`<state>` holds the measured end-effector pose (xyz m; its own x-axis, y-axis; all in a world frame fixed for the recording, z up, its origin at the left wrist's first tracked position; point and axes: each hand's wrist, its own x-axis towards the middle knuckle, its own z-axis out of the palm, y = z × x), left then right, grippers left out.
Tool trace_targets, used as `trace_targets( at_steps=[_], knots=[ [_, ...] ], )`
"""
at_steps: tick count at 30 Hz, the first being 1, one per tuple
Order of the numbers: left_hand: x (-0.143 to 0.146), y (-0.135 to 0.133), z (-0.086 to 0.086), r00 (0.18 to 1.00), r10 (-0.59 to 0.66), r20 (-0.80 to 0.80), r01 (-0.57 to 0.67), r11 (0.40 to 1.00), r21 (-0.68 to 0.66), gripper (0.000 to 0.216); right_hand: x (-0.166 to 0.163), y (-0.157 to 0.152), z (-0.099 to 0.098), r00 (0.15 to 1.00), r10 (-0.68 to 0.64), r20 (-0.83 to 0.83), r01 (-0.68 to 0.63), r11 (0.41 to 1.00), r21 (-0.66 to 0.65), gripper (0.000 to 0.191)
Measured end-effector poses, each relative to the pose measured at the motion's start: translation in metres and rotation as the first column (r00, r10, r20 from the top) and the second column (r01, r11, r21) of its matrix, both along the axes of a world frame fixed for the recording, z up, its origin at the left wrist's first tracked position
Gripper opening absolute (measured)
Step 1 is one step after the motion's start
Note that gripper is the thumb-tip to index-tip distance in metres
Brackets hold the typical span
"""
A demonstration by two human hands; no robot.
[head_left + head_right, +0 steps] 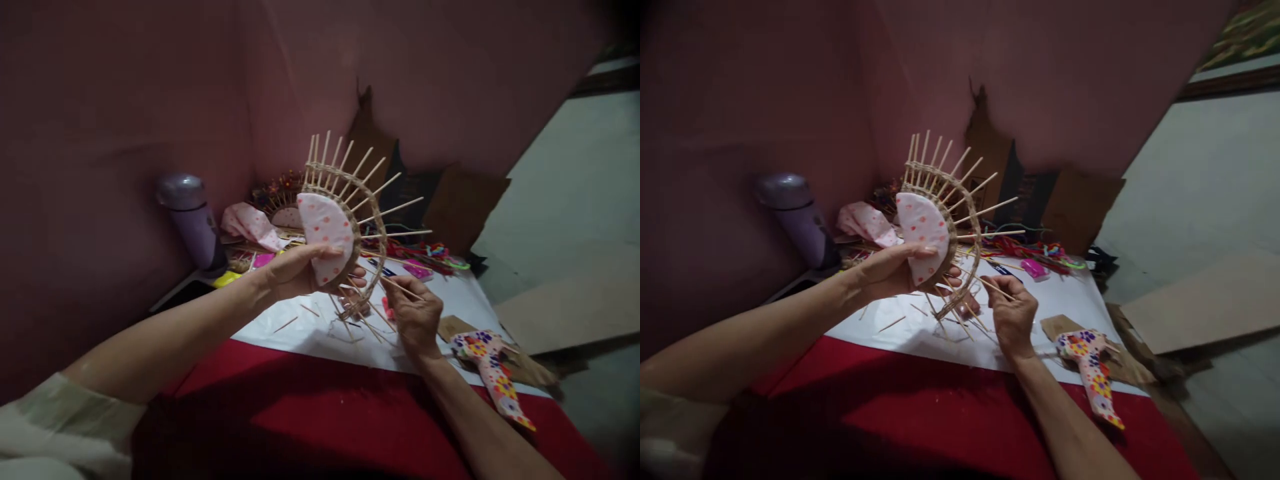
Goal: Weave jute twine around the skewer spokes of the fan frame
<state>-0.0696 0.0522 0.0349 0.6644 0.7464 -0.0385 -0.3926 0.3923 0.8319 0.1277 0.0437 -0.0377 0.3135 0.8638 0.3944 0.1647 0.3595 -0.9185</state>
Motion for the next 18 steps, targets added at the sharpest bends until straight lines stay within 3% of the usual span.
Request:
trace_targets(
  at_steps=[9, 13, 18],
  knots=[
    [-0.020, -0.007, 0.000, 0.995, 0.006, -0.099, -0.003, 1.000, 0.030, 0.025, -0.006, -0.006, -0.004, 0.993, 0.025, 0.115, -0.032, 0.998, 0.058, 0.024],
    [-0.017, -0.005, 0.013, 0.993, -0.020, -0.116, 0.027, 0.998, 0.058, 0.023, -0.007, -0.006, -0.005, 0.988, 0.025, 0.152, -0.034, 0.998, 0.058, 0.024],
    [0.009, 0.008, 0.032, 1.000, 0.002, 0.006, -0.003, 0.995, 0.095, 0.026, -0.004, -0.005, -0.003, 0.979, -0.020, 0.203, 0.010, 0.999, 0.050, 0.025]
  ],
)
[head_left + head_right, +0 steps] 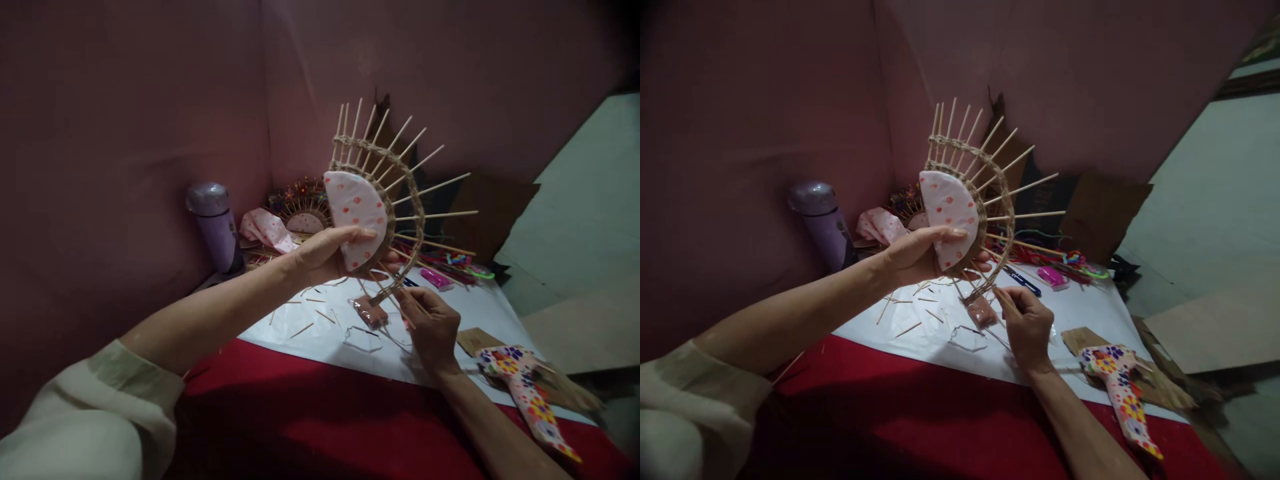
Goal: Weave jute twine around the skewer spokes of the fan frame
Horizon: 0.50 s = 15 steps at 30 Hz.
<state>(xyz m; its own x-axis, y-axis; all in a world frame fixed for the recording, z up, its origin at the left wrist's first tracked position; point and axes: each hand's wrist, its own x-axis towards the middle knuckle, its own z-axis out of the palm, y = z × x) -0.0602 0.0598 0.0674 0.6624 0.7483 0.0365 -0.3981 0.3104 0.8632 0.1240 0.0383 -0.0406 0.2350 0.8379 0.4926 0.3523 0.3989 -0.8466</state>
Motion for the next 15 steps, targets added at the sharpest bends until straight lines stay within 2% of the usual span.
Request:
trace_targets(
  at_steps=[3, 6, 9, 15],
  knots=[
    [0.015, 0.008, 0.008, 1.000, 0.002, 0.016, -0.002, 1.000, 0.018, 0.027, 0.002, 0.002, -0.001, 1.000, -0.017, 0.000, 0.017, 1.000, 0.007, 0.026],
    [0.019, 0.010, 0.006, 0.999, 0.023, 0.040, -0.025, 0.999, 0.026, 0.026, 0.003, 0.005, -0.002, 0.999, -0.007, -0.052, 0.007, 1.000, 0.012, 0.026],
    [0.016, 0.006, -0.007, 0.991, 0.091, 0.101, -0.092, 0.996, 0.003, 0.020, 0.002, 0.006, -0.003, 0.994, 0.027, -0.108, -0.024, 0.999, 0.029, 0.023],
    [0.010, -0.013, -0.040, 0.946, 0.308, 0.103, -0.286, 0.940, -0.187, 0.017, -0.001, 0.008, -0.003, 0.984, 0.144, -0.108, -0.139, 0.989, 0.054, 0.020]
  ],
)
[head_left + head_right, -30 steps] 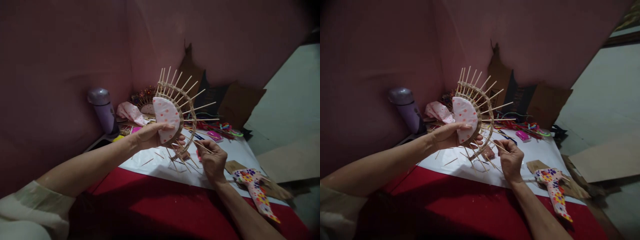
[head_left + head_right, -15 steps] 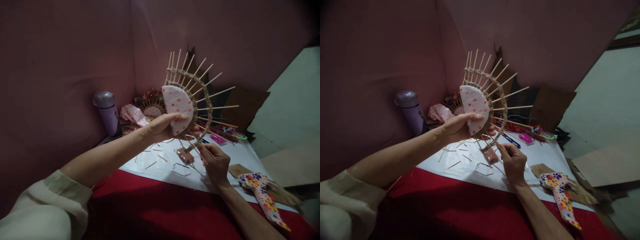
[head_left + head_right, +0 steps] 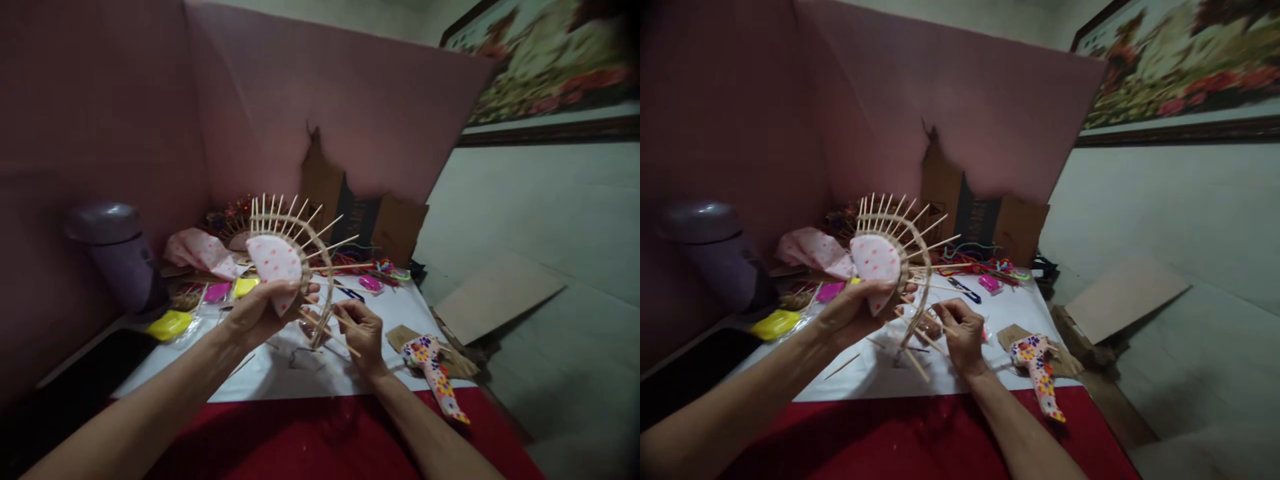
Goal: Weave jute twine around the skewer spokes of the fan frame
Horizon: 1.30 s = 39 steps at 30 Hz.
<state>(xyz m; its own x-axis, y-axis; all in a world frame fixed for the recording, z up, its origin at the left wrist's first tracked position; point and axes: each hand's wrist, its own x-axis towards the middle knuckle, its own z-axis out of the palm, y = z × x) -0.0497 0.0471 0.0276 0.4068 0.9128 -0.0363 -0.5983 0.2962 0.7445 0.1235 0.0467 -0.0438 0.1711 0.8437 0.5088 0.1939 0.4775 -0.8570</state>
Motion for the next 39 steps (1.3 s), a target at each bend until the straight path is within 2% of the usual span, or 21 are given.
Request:
trace_targets(
  at_steps=[4, 10, 14, 18, 23, 28, 33, 39],
  knots=[
    [0.000, -0.009, -0.012, 1.000, 0.016, -0.003, -0.016, 0.993, -0.118, 0.014, -0.001, 0.004, -0.004, 1.000, -0.005, 0.001, 0.005, 1.000, 0.012, 0.013],
    [-0.003, -0.018, -0.031, 0.991, -0.110, 0.071, 0.121, 0.977, -0.176, 0.017, -0.003, -0.002, -0.002, 0.994, 0.098, 0.044, -0.099, 0.995, 0.012, 0.015],
    [-0.004, -0.022, -0.035, 0.978, -0.167, 0.128, 0.187, 0.968, -0.164, 0.022, -0.005, -0.006, 0.001, 0.990, 0.138, 0.030, -0.138, 0.990, -0.013, 0.015],
    [-0.002, -0.024, -0.037, 0.975, -0.182, 0.131, 0.203, 0.965, -0.168, 0.024, -0.004, -0.006, 0.001, 0.993, 0.119, 0.028, -0.117, 0.992, -0.041, 0.012],
    [0.002, -0.026, -0.045, 0.961, -0.248, 0.120, 0.257, 0.964, -0.073, 0.017, -0.001, -0.008, 0.001, 0.991, 0.103, 0.083, -0.100, 0.994, -0.037, 0.011],
    [0.008, -0.026, -0.047, 0.974, -0.220, 0.053, 0.223, 0.972, -0.075, 0.021, 0.004, -0.005, -0.001, 0.993, 0.086, 0.078, -0.085, 0.996, -0.018, 0.013],
    [0.009, -0.025, -0.043, 0.961, -0.275, 0.016, 0.275, 0.961, -0.039, 0.022, 0.007, 0.000, -0.002, 0.996, 0.047, 0.072, -0.048, 0.999, 0.004, 0.013],
    [0.007, -0.021, -0.047, 0.960, -0.274, 0.063, 0.277, 0.959, -0.053, 0.021, 0.009, 0.004, -0.006, 0.994, 0.078, 0.072, -0.077, 0.997, -0.013, 0.014]
  ],
)
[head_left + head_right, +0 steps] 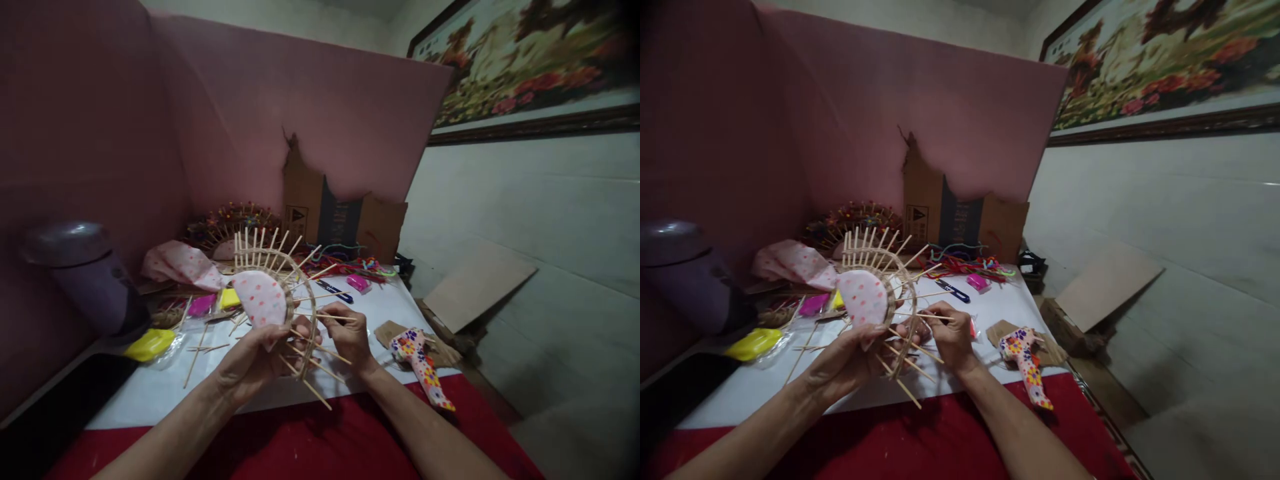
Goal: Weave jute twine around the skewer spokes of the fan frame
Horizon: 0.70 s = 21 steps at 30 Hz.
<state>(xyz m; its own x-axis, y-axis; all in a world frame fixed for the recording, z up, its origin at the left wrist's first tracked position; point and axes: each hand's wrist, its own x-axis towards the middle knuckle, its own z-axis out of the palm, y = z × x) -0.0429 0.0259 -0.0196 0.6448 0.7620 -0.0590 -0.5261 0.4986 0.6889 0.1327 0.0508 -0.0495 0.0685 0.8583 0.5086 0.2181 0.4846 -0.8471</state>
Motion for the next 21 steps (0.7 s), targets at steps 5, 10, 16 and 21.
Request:
trace_targets(
  at_steps=[5, 10, 16, 21],
  knots=[
    [-0.0043, 0.0004, -0.0051, 0.999, 0.045, 0.006, -0.045, 0.998, -0.033, 0.022, 0.0005, 0.0004, 0.0024, 1.000, 0.027, 0.010, -0.027, 0.999, -0.022, 0.014],
    [-0.0050, -0.0026, -0.0034, 0.993, 0.080, -0.090, -0.080, 0.997, 0.009, 0.022, 0.0004, -0.0006, 0.0039, 0.999, 0.023, 0.049, -0.022, 0.999, -0.026, 0.013],
    [-0.0042, -0.0030, -0.0016, 0.990, 0.075, -0.115, -0.072, 0.997, 0.030, 0.025, 0.0017, 0.0016, 0.0002, 0.998, 0.012, 0.055, -0.012, 1.000, -0.001, 0.014],
    [-0.0027, -0.0031, -0.0025, 0.994, 0.067, -0.092, -0.064, 0.997, 0.036, 0.029, 0.0012, 0.0023, 0.0011, 1.000, 0.004, 0.022, -0.003, 0.999, -0.042, 0.012]
  ],
)
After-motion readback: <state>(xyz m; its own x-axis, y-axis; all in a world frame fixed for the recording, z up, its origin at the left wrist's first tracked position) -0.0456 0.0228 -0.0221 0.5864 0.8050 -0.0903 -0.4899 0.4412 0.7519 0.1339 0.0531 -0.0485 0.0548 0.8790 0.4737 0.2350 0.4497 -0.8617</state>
